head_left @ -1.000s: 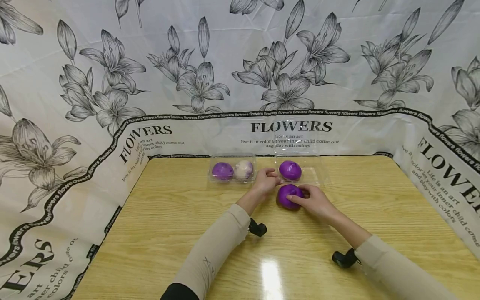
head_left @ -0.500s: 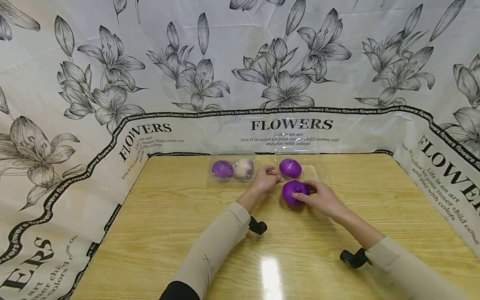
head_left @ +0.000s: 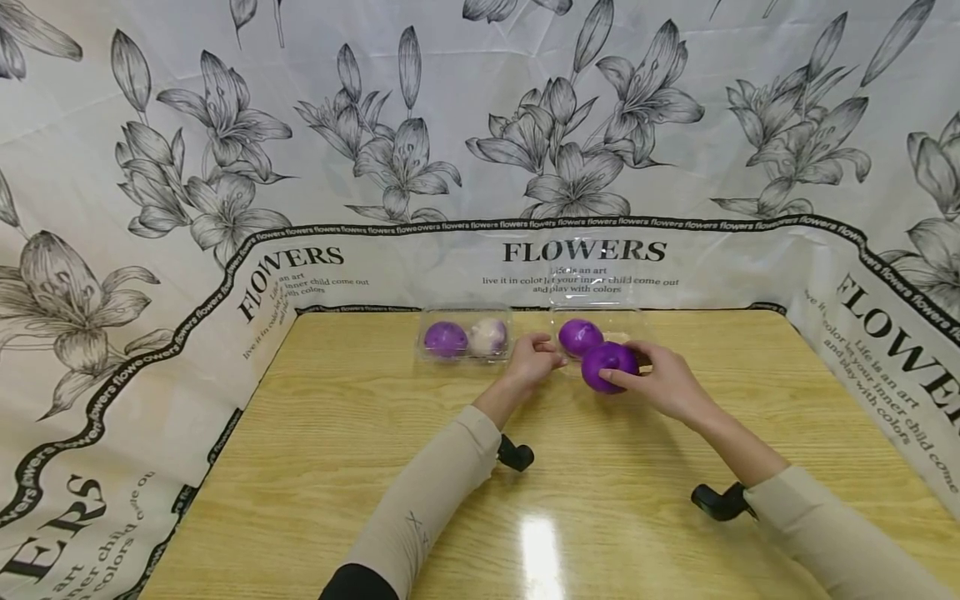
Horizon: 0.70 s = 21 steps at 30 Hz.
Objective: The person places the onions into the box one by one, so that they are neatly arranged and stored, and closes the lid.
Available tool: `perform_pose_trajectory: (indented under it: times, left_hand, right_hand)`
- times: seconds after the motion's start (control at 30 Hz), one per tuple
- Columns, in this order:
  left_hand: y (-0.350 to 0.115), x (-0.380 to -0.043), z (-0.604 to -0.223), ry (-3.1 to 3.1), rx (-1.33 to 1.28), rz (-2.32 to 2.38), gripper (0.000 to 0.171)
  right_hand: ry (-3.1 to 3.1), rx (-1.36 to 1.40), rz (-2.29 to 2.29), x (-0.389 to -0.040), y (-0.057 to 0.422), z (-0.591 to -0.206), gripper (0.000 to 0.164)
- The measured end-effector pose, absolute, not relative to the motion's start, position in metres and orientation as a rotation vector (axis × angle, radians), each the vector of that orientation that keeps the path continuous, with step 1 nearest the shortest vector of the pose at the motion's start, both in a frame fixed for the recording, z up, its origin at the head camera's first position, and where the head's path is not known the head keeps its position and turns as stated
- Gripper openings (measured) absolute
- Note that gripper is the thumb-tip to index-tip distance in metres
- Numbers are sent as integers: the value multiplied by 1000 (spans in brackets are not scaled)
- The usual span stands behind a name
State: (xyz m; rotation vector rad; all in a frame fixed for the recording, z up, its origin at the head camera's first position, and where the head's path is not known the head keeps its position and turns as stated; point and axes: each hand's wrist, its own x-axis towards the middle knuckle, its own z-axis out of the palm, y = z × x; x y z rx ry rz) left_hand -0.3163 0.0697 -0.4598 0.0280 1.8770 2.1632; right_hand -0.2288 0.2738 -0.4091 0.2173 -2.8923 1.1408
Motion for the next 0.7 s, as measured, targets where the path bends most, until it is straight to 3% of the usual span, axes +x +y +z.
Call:
perform_pose_trajectory:
  times: [0.7]
  left_hand:
    - [69, -315, -458, 1857, 1, 2185, 54]
  right_hand:
    - [-2899, 134, 1064, -247, 300, -397, 84]
